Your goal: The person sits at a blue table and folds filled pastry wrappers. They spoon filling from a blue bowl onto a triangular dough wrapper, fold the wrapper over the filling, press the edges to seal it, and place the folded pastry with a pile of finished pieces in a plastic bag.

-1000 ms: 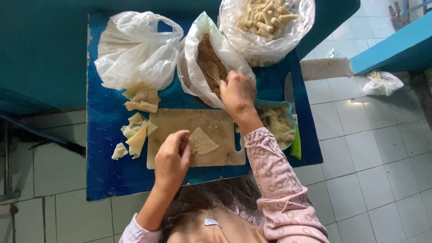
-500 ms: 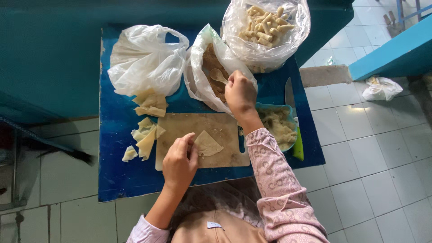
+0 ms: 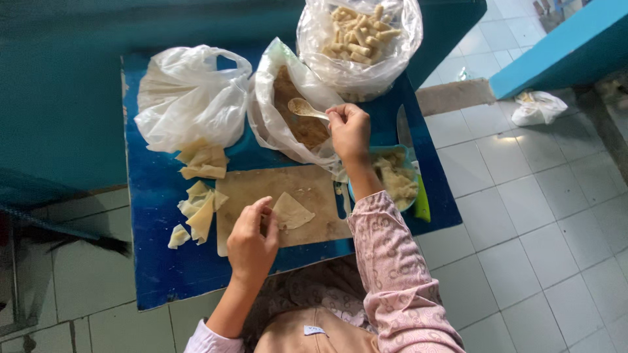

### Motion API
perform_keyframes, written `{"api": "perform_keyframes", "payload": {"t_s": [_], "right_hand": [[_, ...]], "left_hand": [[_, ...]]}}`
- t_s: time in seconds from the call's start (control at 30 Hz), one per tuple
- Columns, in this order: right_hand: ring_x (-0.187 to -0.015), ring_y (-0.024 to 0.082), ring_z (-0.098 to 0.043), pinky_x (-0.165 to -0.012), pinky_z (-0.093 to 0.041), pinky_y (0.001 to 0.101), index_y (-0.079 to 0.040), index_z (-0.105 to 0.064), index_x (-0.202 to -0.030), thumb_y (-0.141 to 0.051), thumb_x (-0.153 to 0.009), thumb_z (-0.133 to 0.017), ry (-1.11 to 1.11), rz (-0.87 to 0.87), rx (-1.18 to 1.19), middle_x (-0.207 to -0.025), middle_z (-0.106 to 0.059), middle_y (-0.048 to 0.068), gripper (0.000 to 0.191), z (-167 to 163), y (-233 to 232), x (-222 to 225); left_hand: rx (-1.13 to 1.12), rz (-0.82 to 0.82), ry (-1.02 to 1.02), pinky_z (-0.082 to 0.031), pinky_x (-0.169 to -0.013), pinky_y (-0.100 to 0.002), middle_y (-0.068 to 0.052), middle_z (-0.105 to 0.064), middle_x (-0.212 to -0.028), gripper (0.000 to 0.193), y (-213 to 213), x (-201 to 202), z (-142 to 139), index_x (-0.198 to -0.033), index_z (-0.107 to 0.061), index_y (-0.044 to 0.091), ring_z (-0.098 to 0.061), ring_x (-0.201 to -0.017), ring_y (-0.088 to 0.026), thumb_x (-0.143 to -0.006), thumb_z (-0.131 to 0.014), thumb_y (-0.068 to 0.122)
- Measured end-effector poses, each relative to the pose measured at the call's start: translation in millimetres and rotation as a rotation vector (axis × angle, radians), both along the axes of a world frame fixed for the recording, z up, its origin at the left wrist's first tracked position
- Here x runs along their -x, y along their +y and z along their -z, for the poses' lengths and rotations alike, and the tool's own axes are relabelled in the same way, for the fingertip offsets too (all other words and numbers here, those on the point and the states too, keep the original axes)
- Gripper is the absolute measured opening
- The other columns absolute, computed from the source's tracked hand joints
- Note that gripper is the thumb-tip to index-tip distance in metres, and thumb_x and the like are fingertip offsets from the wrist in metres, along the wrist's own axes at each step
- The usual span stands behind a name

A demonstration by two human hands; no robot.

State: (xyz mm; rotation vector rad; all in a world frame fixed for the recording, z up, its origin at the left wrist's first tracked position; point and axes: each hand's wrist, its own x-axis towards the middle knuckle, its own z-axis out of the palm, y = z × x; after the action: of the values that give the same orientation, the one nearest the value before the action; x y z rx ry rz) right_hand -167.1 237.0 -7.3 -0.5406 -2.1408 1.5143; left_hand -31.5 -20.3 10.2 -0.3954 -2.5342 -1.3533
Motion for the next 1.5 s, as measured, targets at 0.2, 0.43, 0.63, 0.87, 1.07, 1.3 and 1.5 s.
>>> {"api": "perform_keyframes", "payload": {"t_s": [0.2, 0.43, 0.63, 0.87, 1.07, 1.3, 1.5], "right_hand": [[-0.062, 0.005, -0.054, -0.056, -0.041, 0.0204, 0.001, -0.074, -0.097, -0.004, -0.095, -0.066, 0.051, -0.158, 0.229, -0.074, -0.066, 0.000, 0.010, -24, 8, -58], [-0.069, 0.003, -0.056, -0.062, -0.044, 0.0195, 0.001, -0.074, -0.100, -0.003, -0.097, -0.064, -0.020, -0.293, 0.199, -0.079, -0.066, -0.002, 0.011, -38, -25, -159], [-0.063, 0.008, -0.052, -0.056, -0.041, 0.0246, -0.001, -0.073, -0.100, -0.006, -0.097, -0.064, -0.167, -0.289, 0.012, -0.072, -0.062, 0.003, 0.011, -31, -50, -190], [-0.088, 0.033, -0.061, -0.082, -0.048, 0.0434, 0.002, -0.066, -0.114, 0.003, -0.087, -0.064, 0.243, -0.520, -0.854, -0.092, -0.063, 0.015, 0.027, -41, -61, -206], [-0.097, 0.027, -0.064, -0.093, -0.049, 0.0391, 0.007, -0.062, -0.120, -0.007, -0.085, -0.062, 0.393, -0.756, -1.201, -0.105, -0.063, 0.014, 0.037, -54, -58, -214], [-0.095, 0.026, -0.064, -0.092, -0.050, 0.0380, 0.006, -0.063, -0.119, -0.008, -0.087, -0.063, 0.455, -0.736, -1.332, -0.103, -0.063, 0.013, 0.035, -52, -50, -212], [-0.079, 0.031, -0.058, -0.077, -0.047, 0.0450, 0.006, -0.064, -0.119, 0.001, -0.098, -0.058, 0.355, -0.340, -1.197, -0.093, -0.061, 0.016, 0.022, -64, -33, -153]], "left_hand": [[-0.082, -0.035, 0.023, -0.056, -0.068, -0.033, -0.009, -0.071, -0.093, 0.029, 2, -1, 6, -0.120, -0.067, 0.005, -0.070, -0.076, -0.022, -0.091, -0.070, 0.003], [-0.085, -0.052, 0.029, -0.056, -0.069, -0.033, -0.010, -0.070, -0.094, 0.029, 3, -5, 9, -0.120, -0.066, 0.002, -0.070, -0.076, -0.022, -0.090, -0.069, 0.002], [-0.098, -0.043, -0.029, -0.056, -0.072, -0.034, -0.015, -0.065, -0.104, 0.044, 3, -16, 12, -0.131, -0.059, -0.001, -0.067, -0.077, -0.024, -0.088, -0.067, -0.002], [-0.083, -0.097, 0.043, -0.056, -0.072, -0.034, -0.012, -0.065, -0.098, 0.043, 8, -19, 20, -0.133, -0.059, 0.001, -0.067, -0.078, -0.023, -0.091, -0.068, -0.002], [-0.181, -0.111, 0.054, -0.058, -0.074, -0.031, -0.010, -0.071, -0.098, 0.046, 8, -22, 29, -0.138, -0.057, 0.005, -0.071, -0.081, -0.019, -0.094, -0.069, 0.001], [-0.327, -0.068, -0.041, -0.059, -0.074, -0.027, -0.007, -0.074, -0.099, 0.048, 8, -23, 33, -0.141, -0.055, 0.008, -0.073, -0.083, -0.014, -0.095, -0.068, 0.002], [-0.323, 0.044, -0.020, -0.060, -0.080, -0.027, -0.009, -0.076, -0.106, 0.052, 6, -23, 30, -0.145, -0.052, 0.010, -0.074, -0.092, -0.015, -0.096, -0.066, -0.001]]}}
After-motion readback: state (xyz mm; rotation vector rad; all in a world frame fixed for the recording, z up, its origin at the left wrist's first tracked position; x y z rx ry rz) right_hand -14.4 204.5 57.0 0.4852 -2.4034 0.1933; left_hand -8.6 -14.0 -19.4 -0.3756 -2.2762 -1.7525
